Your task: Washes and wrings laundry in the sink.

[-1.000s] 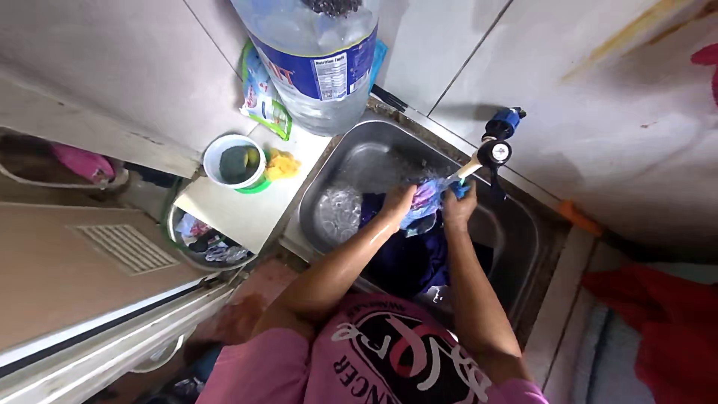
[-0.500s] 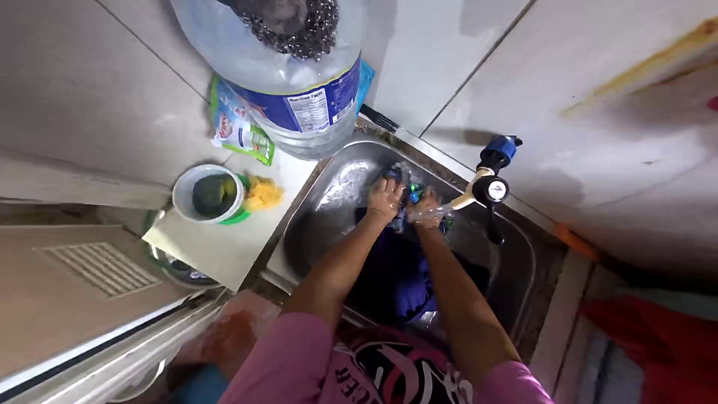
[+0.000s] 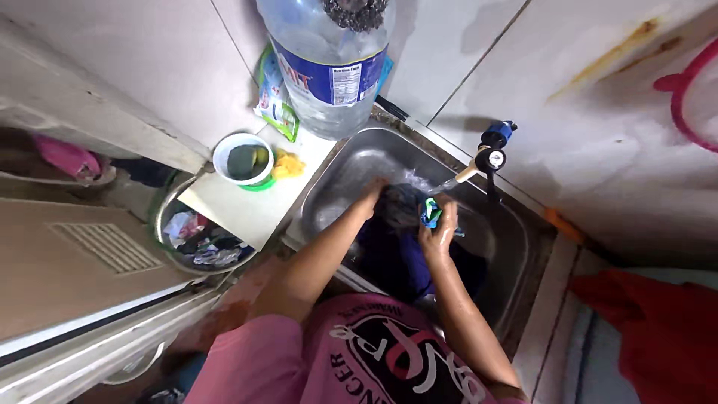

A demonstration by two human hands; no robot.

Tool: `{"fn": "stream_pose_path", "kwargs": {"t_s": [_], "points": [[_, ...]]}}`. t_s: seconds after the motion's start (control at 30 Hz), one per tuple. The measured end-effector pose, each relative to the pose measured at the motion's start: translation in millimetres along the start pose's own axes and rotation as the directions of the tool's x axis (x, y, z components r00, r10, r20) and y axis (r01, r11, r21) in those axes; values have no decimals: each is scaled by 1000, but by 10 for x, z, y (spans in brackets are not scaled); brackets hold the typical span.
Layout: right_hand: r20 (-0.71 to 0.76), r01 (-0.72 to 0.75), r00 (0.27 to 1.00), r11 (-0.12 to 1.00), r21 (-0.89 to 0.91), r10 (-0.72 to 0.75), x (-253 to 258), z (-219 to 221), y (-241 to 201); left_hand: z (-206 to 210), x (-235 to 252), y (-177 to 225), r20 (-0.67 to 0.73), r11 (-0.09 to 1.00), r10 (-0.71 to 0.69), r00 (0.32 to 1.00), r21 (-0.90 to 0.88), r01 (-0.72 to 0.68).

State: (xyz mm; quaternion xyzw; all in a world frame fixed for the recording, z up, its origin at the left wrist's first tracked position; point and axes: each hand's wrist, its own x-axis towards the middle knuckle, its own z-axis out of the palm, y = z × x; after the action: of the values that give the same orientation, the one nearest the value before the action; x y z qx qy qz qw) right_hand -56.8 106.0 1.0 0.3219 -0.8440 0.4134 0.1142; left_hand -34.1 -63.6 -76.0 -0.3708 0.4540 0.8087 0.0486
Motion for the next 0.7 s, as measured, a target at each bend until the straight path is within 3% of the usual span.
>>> {"fn": "stream_pose_path", "kwargs": {"t_s": [0.1,0.17,0.2,0.27,0.3,0.37,0.43,0.5,0.57,0.67,0.7], "points": [[-69,242,965,962,-124,-252,215,-161,-380,145,-127,146,42,965,-143,989,-216,148],[-56,303,944,920,-248,-326,274,-104,-465,170,-98,240,76,982,-94,993,-157,105],[-27,292,949,911,-292,-313,260,-26,-429,156,-68,269,30,999,-3,1000,-46,4],[93,191,981,919,-346,-169,180,202,-208,68,24,279,-43,959,226,973,184,-215],[191,98,981,929,-358,-30,127,329,-36,57,68,233,-57,924,317,947,243,-295],[383,-115,881,912,-394,277,30,557,366,90,105,53,21,811,453,891,406,-422],[402,-231,825,887,-400,396,-62,677,680,169,135,-244,150,599,560,815,606,-523],[406,-272,792,859,-433,455,13,723,791,248,291,-515,158,462,595,788,735,-496],[448,-308,701,802,-512,555,194,751,815,325,394,-493,135,323,520,843,883,-341],[449,-371,639,762,-531,624,442,831,931,468,522,-217,57,254,371,927,954,-160],[470,-392,587,740,-547,659,570,843,947,515,553,-91,23,258,311,950,960,-108]]}}
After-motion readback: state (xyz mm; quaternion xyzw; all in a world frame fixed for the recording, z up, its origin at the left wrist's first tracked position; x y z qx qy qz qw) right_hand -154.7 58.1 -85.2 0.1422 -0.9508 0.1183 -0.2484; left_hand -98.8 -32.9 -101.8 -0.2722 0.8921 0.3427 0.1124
